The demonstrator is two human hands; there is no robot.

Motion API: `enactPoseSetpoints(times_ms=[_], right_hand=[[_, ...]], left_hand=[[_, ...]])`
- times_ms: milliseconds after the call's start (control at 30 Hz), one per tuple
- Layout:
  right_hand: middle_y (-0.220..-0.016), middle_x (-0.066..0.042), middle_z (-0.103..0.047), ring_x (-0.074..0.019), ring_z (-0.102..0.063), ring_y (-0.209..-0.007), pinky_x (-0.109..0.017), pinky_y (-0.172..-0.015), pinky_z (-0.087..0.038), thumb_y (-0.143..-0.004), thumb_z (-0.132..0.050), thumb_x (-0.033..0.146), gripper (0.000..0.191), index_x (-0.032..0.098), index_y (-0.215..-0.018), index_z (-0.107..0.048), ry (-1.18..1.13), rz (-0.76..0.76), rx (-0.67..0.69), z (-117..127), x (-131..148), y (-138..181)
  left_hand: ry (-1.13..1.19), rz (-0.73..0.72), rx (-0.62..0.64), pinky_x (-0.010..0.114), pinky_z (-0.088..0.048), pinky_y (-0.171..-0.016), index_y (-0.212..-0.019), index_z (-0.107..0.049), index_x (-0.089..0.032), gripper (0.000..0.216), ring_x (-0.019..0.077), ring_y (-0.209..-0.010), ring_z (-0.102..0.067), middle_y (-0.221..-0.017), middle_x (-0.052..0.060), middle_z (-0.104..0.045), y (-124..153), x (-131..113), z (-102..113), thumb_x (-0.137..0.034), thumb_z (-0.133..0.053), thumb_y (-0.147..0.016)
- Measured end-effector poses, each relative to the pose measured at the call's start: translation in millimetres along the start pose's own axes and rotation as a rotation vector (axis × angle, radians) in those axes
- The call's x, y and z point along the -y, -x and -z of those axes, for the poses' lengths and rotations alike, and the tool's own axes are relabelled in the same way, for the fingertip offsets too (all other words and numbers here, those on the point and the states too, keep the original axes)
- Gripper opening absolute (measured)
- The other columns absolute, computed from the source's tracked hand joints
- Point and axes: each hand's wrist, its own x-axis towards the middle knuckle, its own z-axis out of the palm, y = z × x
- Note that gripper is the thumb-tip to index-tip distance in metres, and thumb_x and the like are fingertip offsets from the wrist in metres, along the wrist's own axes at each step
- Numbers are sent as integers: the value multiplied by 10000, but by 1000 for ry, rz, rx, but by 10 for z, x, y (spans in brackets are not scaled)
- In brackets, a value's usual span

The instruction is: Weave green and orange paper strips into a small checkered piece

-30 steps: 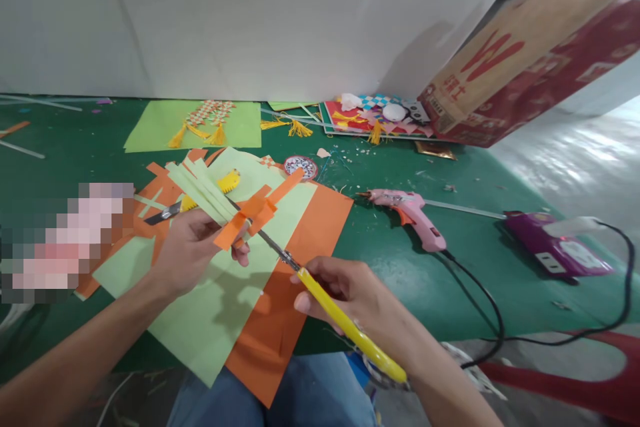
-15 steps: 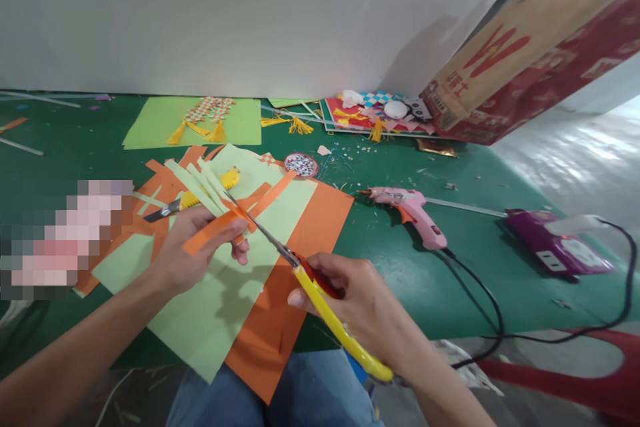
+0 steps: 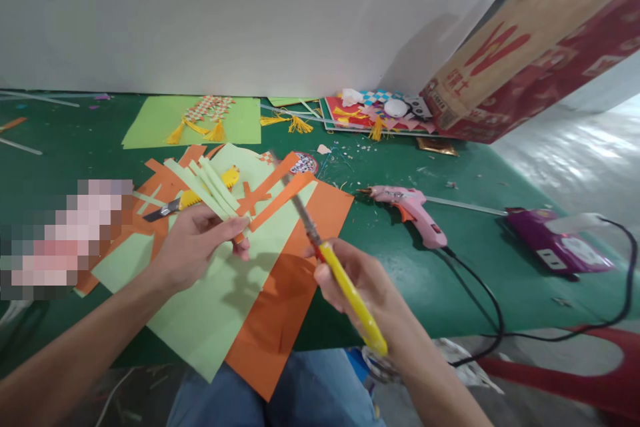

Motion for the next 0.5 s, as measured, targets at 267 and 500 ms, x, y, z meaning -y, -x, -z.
enactPoseSetpoints(times_ms=[267,500], right_hand=[[-687,-38,-535,-157,-486,-514,-259,-345,-306,-629,-545,754,533,224,-690,-550,-364,2,-45,-66,134,-74],[-705,-10,-581,-147,-527,-576,-272,-459,-394,-584,-781,434,370,219,-760,-536,-264,230,-48,-172,147,-32]], left_hand=[[-58,-32,61,169,-496,-520,-709,-676,-167,104,111,-601,-663,-667,-1,-717,-7,-33,-34,-243,-713,-769],[-113,71,151,236,-554,-580,-794,-673,-143,133,177,-662,-706,-764,67,-749,7,-28,-48,-270,-697,-766]])
